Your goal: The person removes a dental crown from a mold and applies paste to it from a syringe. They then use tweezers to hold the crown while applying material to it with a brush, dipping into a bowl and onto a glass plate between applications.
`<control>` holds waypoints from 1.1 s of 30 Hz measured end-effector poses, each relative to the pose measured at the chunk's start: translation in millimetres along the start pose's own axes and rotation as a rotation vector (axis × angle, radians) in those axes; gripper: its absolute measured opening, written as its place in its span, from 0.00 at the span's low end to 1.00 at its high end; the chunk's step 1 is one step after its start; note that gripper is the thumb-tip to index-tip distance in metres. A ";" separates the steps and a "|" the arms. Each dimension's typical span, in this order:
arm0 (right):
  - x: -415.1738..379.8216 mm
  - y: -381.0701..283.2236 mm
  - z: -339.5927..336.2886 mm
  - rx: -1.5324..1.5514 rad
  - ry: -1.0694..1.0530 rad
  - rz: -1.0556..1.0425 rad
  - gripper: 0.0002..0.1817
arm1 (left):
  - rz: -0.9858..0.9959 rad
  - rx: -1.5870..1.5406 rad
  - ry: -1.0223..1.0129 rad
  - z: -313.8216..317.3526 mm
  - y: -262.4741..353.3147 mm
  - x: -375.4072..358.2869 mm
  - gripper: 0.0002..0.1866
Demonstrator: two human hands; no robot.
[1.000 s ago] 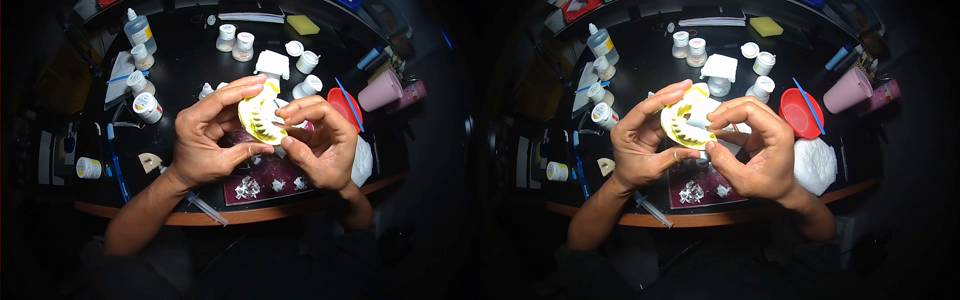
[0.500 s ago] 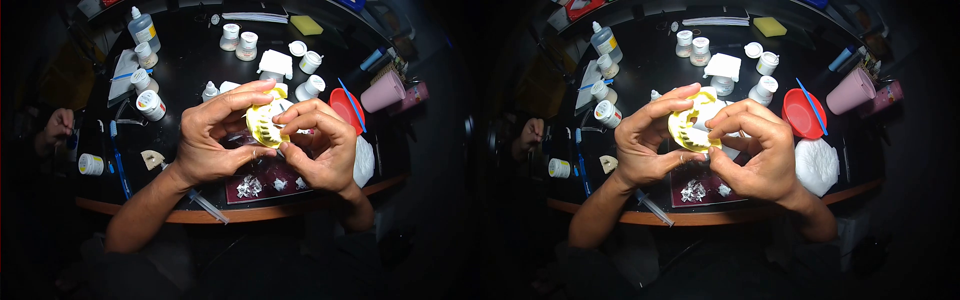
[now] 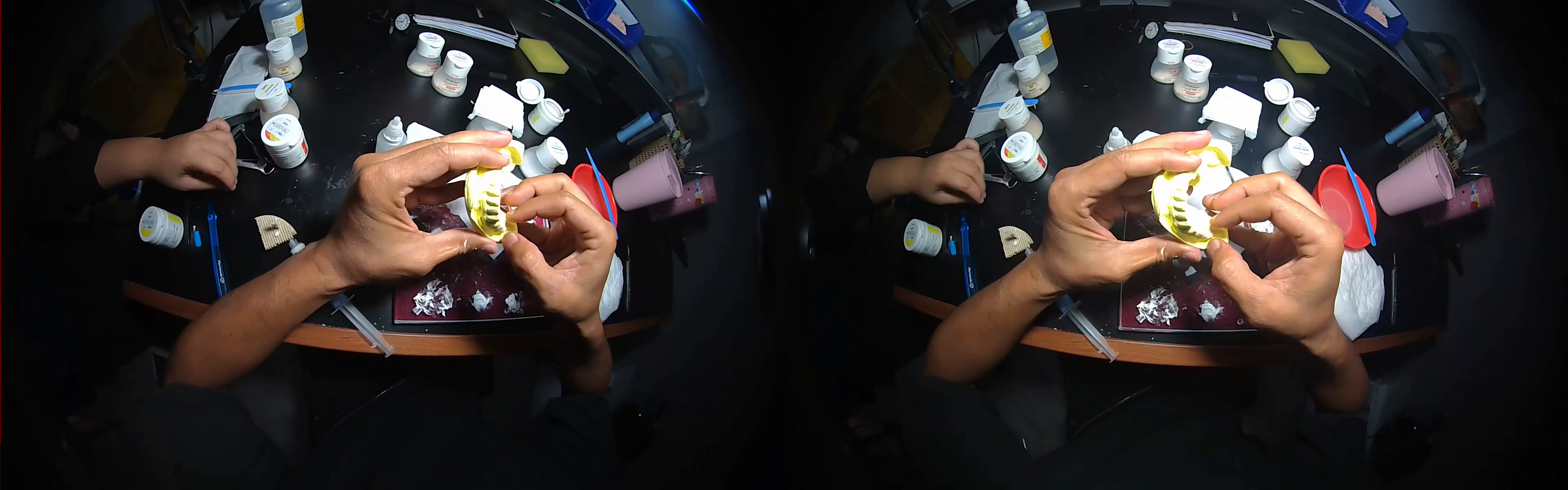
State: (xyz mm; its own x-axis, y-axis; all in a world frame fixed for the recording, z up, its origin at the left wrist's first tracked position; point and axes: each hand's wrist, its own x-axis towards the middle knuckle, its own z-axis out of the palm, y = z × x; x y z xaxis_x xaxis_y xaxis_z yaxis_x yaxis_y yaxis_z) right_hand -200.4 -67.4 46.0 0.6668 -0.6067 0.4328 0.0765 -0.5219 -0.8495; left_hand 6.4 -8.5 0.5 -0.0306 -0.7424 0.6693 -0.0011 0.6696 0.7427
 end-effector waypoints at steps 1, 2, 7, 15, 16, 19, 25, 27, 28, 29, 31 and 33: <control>0.0 0.2 0.4 0.005 -0.003 -0.002 0.09 | 0.006 0.001 0.002 0.3 0.0 -0.2 0.35; -0.4 0.0 1.2 0.011 0.002 0.004 0.09 | 0.012 0.002 0.005 0.4 -0.4 -0.1 0.35; -0.4 -0.5 1.6 0.033 0.007 0.009 0.10 | 0.009 0.004 0.008 -0.1 -0.6 -0.1 0.35; -0.6 0.6 0.3 0.041 0.002 0.001 0.11 | 0.020 0.032 0.004 -0.8 -0.2 0.2 0.35; -0.7 0.7 0.5 0.047 0.005 0.000 0.11 | 0.017 0.031 0.004 -0.8 0.0 0.0 0.35; -0.9 -0.5 0.8 0.034 0.001 0.019 0.11 | 0.013 0.033 0.007 -0.8 0.7 -0.1 0.35; -0.4 -1.8 1.4 0.048 0.040 0.023 0.11 | 0.027 0.041 0.004 -1.8 -0.9 1.5 0.35; 0.4 -0.4 -1.0 0.013 0.019 0.001 0.11 | 0.035 0.044 0.006 -1.5 -1.2 0.8 0.35; 0.2 -2.1 -0.2 0.028 0.032 0.018 0.10 | 0.033 0.043 0.002 -1.2 -1.2 0.7 0.35; 0.4 -0.8 -0.8 0.018 0.030 0.002 0.10 | 0.035 0.039 -0.005 -1.2 -1.2 0.9 0.35; -0.2 -0.1 -0.1 0.019 0.040 0.001 0.10 | 0.034 0.040 -0.012 -2.2 -0.6 1.5 0.35; -0.6 0.9 -1.1 0.007 0.040 -0.003 0.10 | 0.045 0.045 -0.018 -1.9 -0.8 1.7 0.35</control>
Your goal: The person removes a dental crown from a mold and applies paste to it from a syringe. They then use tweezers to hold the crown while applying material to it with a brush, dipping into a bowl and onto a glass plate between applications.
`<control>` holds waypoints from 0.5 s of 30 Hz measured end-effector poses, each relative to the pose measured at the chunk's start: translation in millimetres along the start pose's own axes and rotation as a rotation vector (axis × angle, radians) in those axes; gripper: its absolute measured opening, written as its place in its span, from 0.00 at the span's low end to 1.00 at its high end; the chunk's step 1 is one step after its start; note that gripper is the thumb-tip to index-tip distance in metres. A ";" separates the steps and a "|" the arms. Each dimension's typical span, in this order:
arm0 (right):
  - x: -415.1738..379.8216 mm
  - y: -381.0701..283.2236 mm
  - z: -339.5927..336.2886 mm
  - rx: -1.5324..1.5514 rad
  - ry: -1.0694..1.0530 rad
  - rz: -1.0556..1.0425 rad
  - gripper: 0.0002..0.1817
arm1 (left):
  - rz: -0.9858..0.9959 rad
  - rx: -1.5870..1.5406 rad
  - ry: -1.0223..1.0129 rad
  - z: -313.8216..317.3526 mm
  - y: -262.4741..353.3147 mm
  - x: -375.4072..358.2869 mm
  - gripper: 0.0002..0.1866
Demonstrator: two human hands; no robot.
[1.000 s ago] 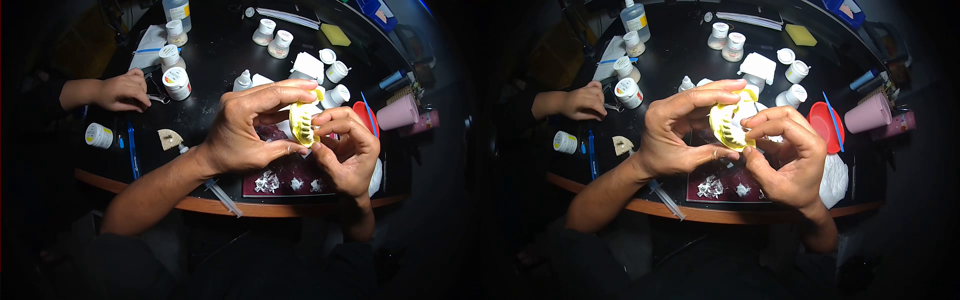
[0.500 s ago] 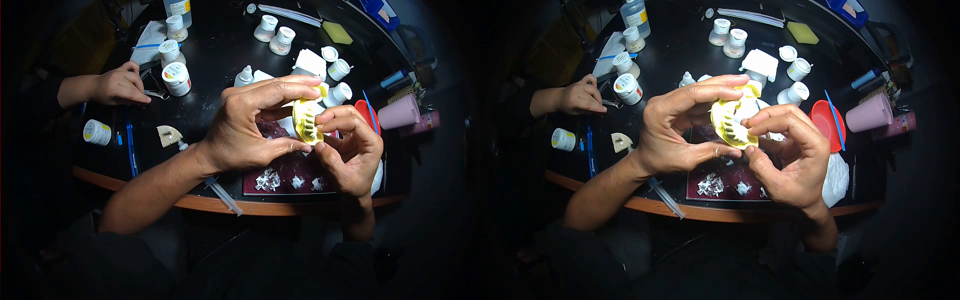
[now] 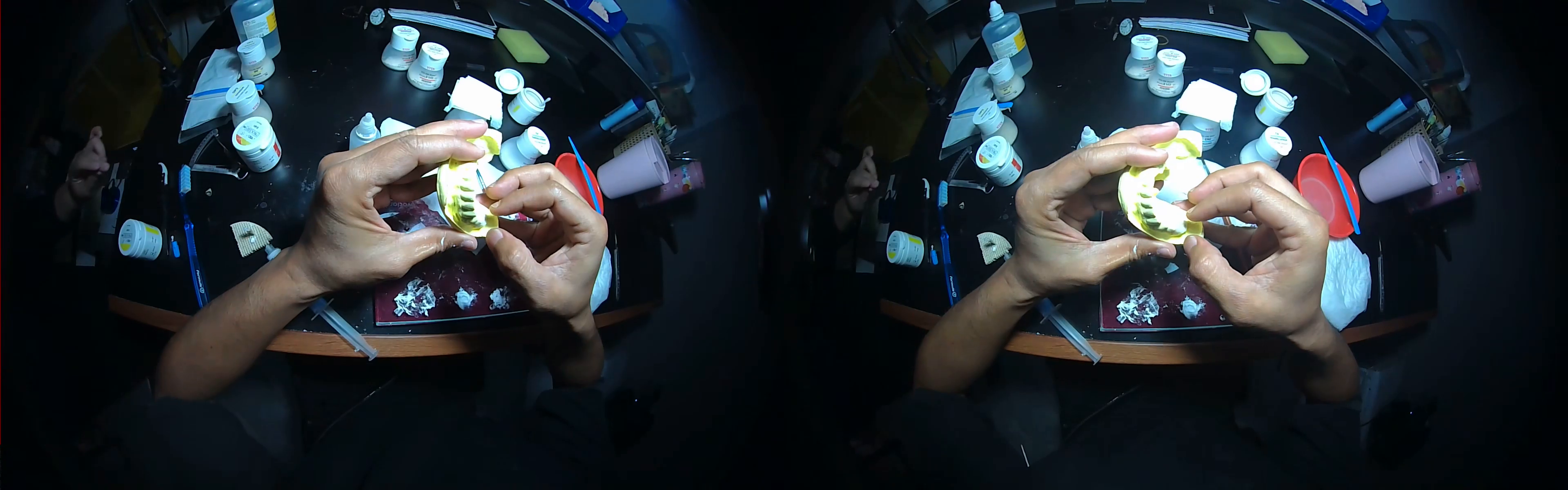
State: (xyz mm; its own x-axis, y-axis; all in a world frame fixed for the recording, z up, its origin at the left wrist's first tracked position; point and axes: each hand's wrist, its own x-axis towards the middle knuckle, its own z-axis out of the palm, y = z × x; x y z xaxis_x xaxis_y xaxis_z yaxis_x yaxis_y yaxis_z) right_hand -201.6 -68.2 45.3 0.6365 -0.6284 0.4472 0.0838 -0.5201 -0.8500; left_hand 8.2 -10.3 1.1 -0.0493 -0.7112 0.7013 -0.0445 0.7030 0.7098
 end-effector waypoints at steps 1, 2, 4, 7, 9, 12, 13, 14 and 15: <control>0.3 0.4 -0.5 -0.006 -0.001 -0.004 0.10 | -0.001 0.002 -0.002 0.0 -0.2 0.3 0.35; 0.3 0.0 -0.2 -0.011 0.001 0.006 0.09 | -0.002 0.002 -0.004 0.1 -0.3 0.4 0.35; 0.3 -1.4 0.7 -0.022 0.005 0.025 0.09 | -0.001 0.006 -0.004 0.0 -0.8 -0.2 0.35; 0.8 -0.9 0.3 -0.048 -0.004 -0.001 0.09 | -0.009 -0.024 0.065 4.9 -0.2 0.5 0.33; 1.4 0.1 -0.7 -0.057 -0.014 -0.007 0.09 | -0.013 -0.044 0.100 6.9 -0.1 1.3 0.32; 1.3 -0.4 -0.2 -0.069 -0.019 -0.003 0.09 | -0.018 -0.046 0.094 6.4 -0.2 1.3 0.32; 1.4 -0.7 -0.1 -0.074 -0.019 0.000 0.09 | -0.022 -0.042 0.088 5.8 -0.1 1.1 0.32; 1.6 -0.5 -0.1 -0.075 -0.022 -0.001 0.09 | -0.026 -0.039 0.081 5.3 0.1 0.9 0.32; 1.9 -0.1 -0.1 -0.075 -0.024 -0.002 0.09 | -0.025 -0.041 0.075 5.0 0.2 1.0 0.33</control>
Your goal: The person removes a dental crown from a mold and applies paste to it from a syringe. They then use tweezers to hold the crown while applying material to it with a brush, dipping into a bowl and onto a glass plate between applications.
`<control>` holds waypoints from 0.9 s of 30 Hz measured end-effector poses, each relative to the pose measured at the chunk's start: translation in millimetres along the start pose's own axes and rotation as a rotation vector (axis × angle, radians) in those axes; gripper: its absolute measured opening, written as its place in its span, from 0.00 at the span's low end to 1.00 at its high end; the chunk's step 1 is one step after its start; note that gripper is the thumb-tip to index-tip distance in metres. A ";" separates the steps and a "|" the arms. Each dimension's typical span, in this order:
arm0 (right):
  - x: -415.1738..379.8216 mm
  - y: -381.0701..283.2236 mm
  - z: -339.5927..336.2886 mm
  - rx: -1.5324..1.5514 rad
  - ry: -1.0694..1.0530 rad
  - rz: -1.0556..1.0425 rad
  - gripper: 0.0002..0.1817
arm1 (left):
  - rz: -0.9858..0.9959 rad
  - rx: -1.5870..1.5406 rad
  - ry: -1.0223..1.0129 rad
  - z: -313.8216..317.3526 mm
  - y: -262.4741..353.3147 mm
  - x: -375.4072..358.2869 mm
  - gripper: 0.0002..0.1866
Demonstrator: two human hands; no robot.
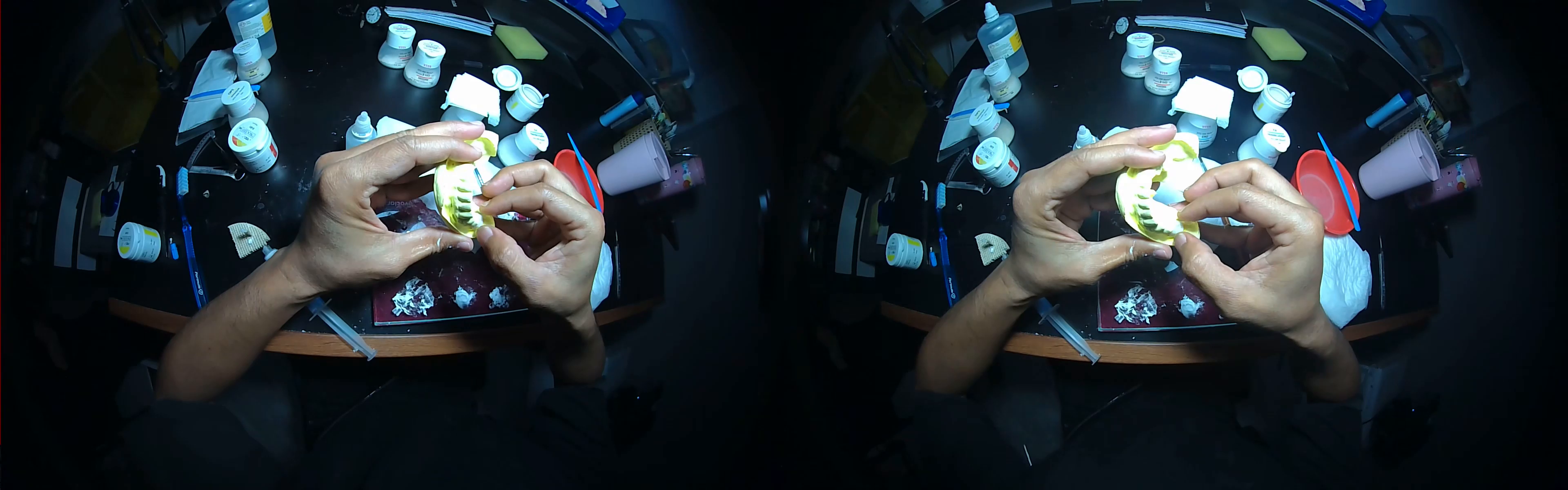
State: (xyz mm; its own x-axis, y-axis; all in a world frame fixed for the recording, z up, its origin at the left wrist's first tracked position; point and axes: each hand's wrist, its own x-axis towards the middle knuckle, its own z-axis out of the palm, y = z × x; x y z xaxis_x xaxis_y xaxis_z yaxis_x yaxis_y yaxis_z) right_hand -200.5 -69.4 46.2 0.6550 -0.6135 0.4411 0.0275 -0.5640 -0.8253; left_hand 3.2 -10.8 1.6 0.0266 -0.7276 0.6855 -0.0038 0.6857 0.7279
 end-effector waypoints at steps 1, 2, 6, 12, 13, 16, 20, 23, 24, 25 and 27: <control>0.1 0.2 0.0 -0.001 -0.003 0.000 0.09 | 0.000 -0.002 -0.006 -0.4 0.0 0.1 0.33; 0.1 0.2 -0.1 -0.003 -0.007 0.000 0.09 | 0.001 -0.004 -0.011 -1.0 -0.2 0.2 0.33; -0.2 0.7 -0.8 -0.008 -0.015 0.001 0.10 | -0.011 0.015 -0.060 -4.0 -0.7 -0.9 0.34; 0.7 -0.8 -2.6 -0.043 -0.033 -0.001 0.10 | -0.017 0.006 -0.038 -1.4 -1.2 -0.6 0.34; 0.7 -0.8 -2.6 -0.046 -0.036 -0.004 0.10 | -0.025 0.010 -0.065 -3.6 -1.3 -1.1 0.34; 0.7 -1.3 -2.0 -0.043 -0.032 0.003 0.09 | -0.041 0.012 -0.090 -4.9 -0.9 -1.2 0.35; 0.8 -1.9 -2.0 -0.068 -0.037 0.001 0.09 | -0.024 -0.001 -0.009 -0.1 -1.2 -0.9 0.33; 1.1 -1.8 -3.0 -0.096 -0.046 -0.003 0.09 | -0.020 0.018 -0.017 -1.0 -1.5 -0.7 0.33; 0.9 -2.1 -2.4 -0.097 -0.042 0.003 0.09 | -0.029 0.026 -0.046 -2.5 -1.4 -1.0 0.34; 0.7 -2.1 -2.1 -0.097 -0.038 0.009 0.09 | -0.038 0.035 -0.074 -4.7 -1.3 -1.4 0.34; 0.7 -1.6 -2.2 -0.108 -0.036 0.002 0.09 | -0.048 0.042 -0.104 -6.2 -1.3 -1.7 0.35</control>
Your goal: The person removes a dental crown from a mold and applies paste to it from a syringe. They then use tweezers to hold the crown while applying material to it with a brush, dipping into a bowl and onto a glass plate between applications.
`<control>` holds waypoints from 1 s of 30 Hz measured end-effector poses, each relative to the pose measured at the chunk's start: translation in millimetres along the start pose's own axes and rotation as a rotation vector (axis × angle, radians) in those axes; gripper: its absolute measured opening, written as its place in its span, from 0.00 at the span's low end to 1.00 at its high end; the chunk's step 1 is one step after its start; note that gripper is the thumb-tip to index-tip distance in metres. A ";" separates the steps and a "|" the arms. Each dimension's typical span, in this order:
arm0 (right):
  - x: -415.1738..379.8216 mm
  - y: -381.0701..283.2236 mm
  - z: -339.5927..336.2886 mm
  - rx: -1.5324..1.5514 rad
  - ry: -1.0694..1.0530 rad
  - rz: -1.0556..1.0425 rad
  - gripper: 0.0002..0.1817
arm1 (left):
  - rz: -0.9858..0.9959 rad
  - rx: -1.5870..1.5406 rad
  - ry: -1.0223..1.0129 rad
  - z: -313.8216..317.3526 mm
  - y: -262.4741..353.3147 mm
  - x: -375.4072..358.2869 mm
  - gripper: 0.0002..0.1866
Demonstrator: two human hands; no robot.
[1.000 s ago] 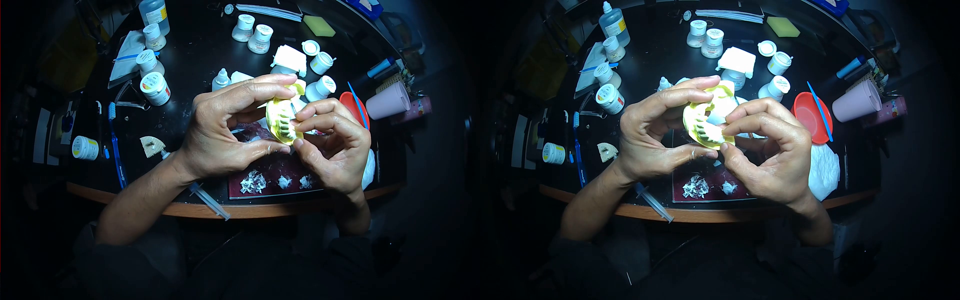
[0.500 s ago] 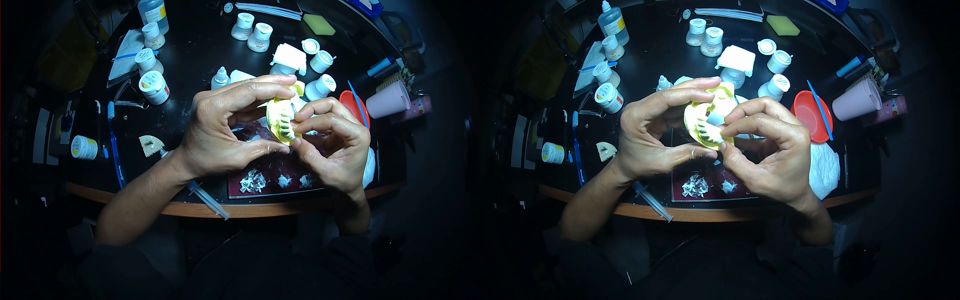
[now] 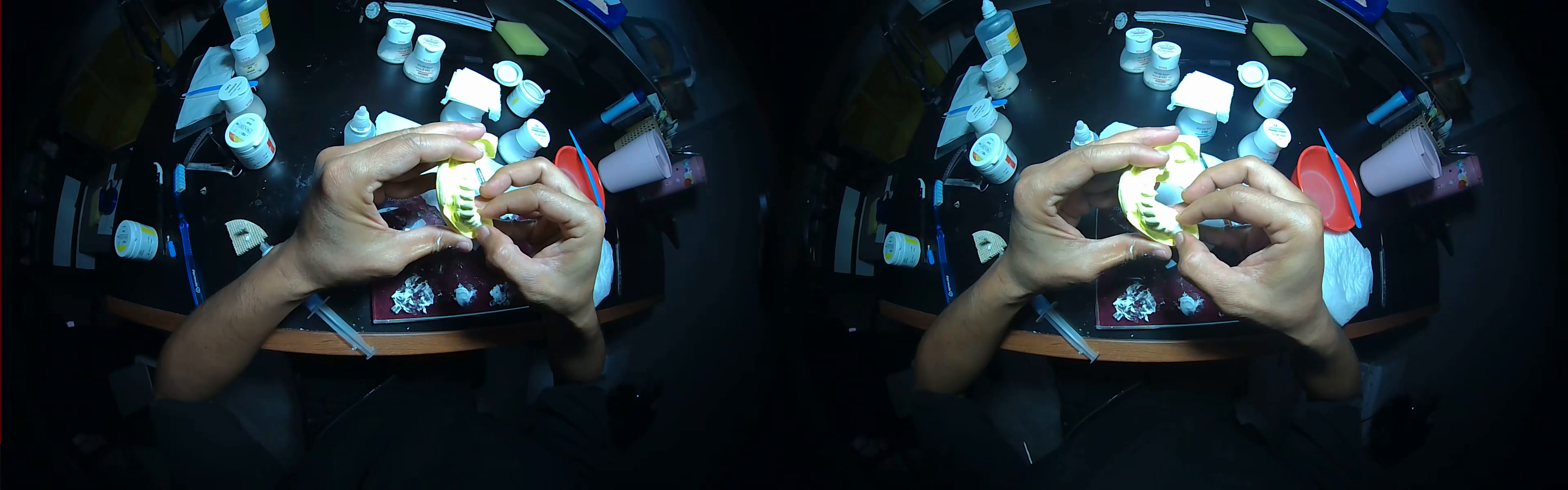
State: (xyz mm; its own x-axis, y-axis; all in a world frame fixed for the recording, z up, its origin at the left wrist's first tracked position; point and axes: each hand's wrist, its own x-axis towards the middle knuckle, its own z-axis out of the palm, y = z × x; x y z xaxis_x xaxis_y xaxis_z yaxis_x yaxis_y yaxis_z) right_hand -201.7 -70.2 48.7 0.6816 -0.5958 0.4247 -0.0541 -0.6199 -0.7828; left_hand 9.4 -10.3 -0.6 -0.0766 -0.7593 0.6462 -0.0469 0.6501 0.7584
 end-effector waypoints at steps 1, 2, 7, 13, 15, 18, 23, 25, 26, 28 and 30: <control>-0.2 0.2 -0.2 -0.005 0.002 -0.003 0.09 | -0.002 -0.001 -0.001 0.1 -0.1 0.0 0.35; -0.2 0.0 0.1 -0.002 0.007 -0.002 0.09 | -0.004 -0.002 -0.003 0.1 -0.1 0.1 0.35; -0.6 2.0 1.5 -0.005 0.019 -0.027 0.08 | 0.029 -0.015 0.080 5.1 -1.0 1.1 0.33; -0.9 0.2 1.9 0.016 0.025 0.011 0.08 | 0.009 -0.012 0.023 1.4 -0.5 0.2 0.34; -0.8 -0.3 2.1 0.009 0.025 0.011 0.08 | -0.001 -0.011 -0.005 0.1 -0.3 0.0 0.35; -1.0 -0.2 2.2 0.009 0.025 0.011 0.08 | 0.002 -0.016 -0.006 0.0 -0.4 -0.1 0.35; -1.0 -0.7 2.4 0.013 0.026 0.017 0.08 | 0.005 -0.018 -0.002 0.3 -0.7 -0.1 0.35; -1.1 -1.6 3.0 0.009 0.031 0.027 0.08 | -0.012 -0.025 -0.005 0.2 0.5 -0.3 0.34; -1.1 -1.3 2.7 0.001 0.030 0.021 0.08 | -0.020 -0.028 -0.007 0.2 0.9 -0.4 0.34; -1.3 -0.4 2.5 -0.014 0.027 0.008 0.08 | 0.013 -0.024 0.046 3.2 -0.8 0.2 0.34; -0.8 0.3 2.3 -0.012 0.029 -0.003 0.09 | 0.030 -0.027 0.074 4.6 -1.9 0.6 0.33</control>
State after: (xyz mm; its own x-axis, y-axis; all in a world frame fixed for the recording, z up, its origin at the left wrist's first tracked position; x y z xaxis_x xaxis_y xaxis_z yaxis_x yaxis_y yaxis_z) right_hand -200.6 -68.7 47.0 0.6604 -0.6083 0.4403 -0.0607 -0.6277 -0.7761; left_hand 4.8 -11.9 -2.0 -0.0034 -0.7401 0.6725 -0.0192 0.6725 0.7399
